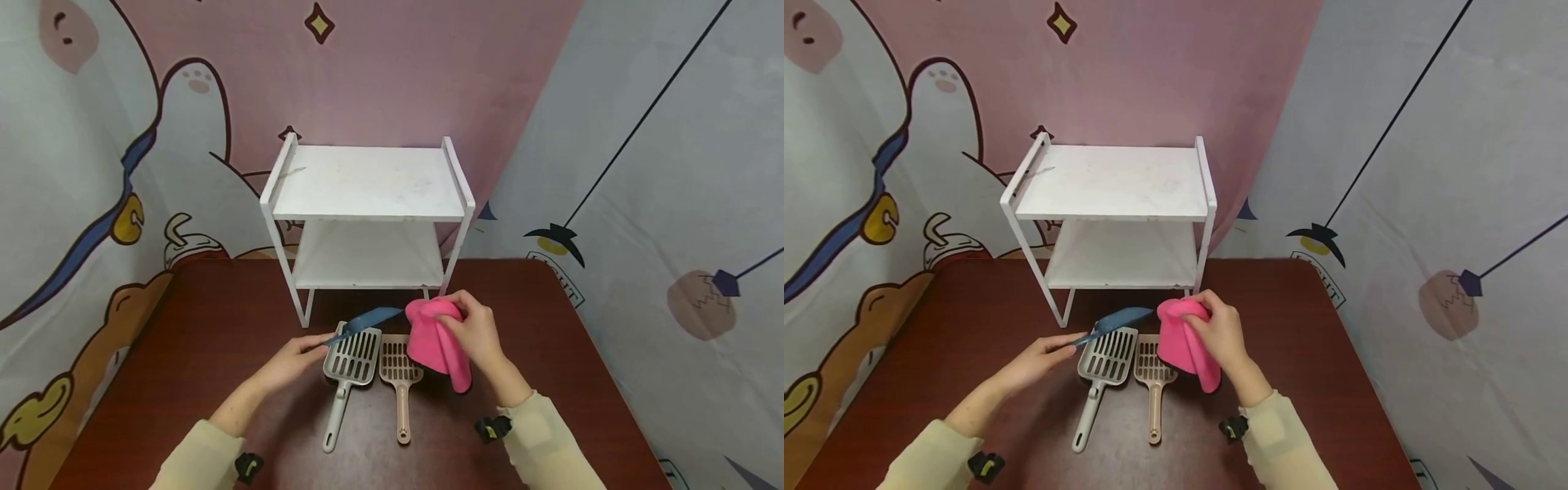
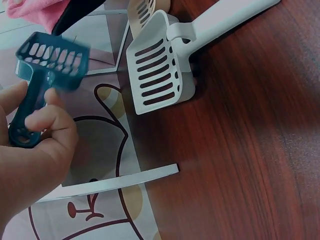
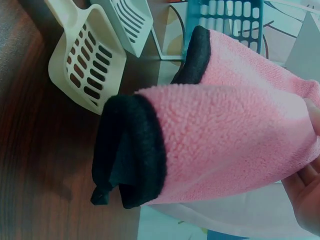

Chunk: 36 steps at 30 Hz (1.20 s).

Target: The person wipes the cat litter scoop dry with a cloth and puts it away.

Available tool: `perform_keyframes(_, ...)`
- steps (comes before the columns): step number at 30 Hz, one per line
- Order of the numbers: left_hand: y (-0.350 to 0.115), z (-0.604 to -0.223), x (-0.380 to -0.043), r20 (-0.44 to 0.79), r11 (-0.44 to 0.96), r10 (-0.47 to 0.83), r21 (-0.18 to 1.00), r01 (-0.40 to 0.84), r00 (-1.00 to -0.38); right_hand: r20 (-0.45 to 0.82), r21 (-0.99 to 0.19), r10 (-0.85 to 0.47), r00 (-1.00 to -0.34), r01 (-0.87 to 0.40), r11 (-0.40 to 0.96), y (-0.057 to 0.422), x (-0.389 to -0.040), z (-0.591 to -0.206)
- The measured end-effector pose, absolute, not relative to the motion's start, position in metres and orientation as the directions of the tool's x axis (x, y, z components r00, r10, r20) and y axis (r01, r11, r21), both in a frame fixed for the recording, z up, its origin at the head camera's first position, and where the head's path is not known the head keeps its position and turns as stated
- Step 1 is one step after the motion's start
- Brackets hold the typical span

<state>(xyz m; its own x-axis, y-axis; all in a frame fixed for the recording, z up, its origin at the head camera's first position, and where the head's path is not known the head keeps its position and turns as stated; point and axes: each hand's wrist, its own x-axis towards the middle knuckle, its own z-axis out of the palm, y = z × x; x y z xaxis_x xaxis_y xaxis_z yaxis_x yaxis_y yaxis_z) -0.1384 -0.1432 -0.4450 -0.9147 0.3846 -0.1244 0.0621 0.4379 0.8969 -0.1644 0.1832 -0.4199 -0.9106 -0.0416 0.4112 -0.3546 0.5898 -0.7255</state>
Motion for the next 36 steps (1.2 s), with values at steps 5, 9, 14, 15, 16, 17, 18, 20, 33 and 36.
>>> perform_keyframes(5, -0.142, -0.445, -0.139, -0.078, 0.451, 0.374, 0.886, 0.108, -0.924, 0.388, -0.742, -0.032, -0.921, -0.333, 0.583, 0.184, -0.163, -0.419)
perform_keyframes(9, -0.142, -0.446, -0.14, -0.06, 0.446, 0.362, 0.888, 0.116, -0.93, 0.414, -0.745, -0.023, -0.91, -0.354, 0.566, 0.184, -0.162, -0.417)
perform_keyframes(14, -0.142, -0.45, -0.141, -0.024, 0.437, 0.365, 0.887, 0.148, -0.931, 0.416, -0.793, -0.035, -0.909, -0.381, 0.475, 0.178, -0.158, -0.407)
perform_keyframes(15, -0.142, -0.451, -0.141, -0.013, 0.442, 0.367, 0.882, 0.162, -0.93, 0.418, -0.797, -0.046, -0.907, -0.391, 0.46, 0.174, -0.157, -0.404)
perform_keyframes(16, -0.141, -0.451, -0.141, -0.002, 0.451, 0.368, 0.875, 0.176, -0.93, 0.423, -0.8, -0.054, -0.905, -0.4, 0.448, 0.17, -0.155, -0.401)
perform_keyframes(17, -0.139, -0.452, -0.141, 0.009, 0.462, 0.376, 0.865, 0.196, -0.927, 0.433, -0.794, -0.06, -0.899, -0.412, 0.446, 0.165, -0.153, -0.398)
perform_keyframes(18, -0.137, -0.453, -0.14, 0.018, 0.475, 0.385, 0.853, 0.215, -0.923, 0.449, -0.783, -0.067, -0.891, -0.429, 0.451, 0.159, -0.151, -0.395)
perform_keyframes(20, -0.132, -0.453, -0.139, 0.033, 0.497, 0.408, 0.83, 0.253, -0.912, 0.499, -0.73, -0.084, -0.863, -0.47, 0.496, 0.147, -0.148, -0.393)
perform_keyframes(33, -0.12, -0.452, -0.131, 0.068, 0.455, 0.433, 0.844, 0.283, -0.899, 0.621, -0.36, -0.258, -0.741, -0.561, 0.746, 0.113, -0.141, -0.43)
perform_keyframes(36, -0.123, -0.454, -0.13, 0.056, 0.428, 0.437, 0.865, 0.262, -0.898, 0.602, -0.369, -0.245, -0.76, -0.537, 0.758, 0.118, -0.144, -0.435)
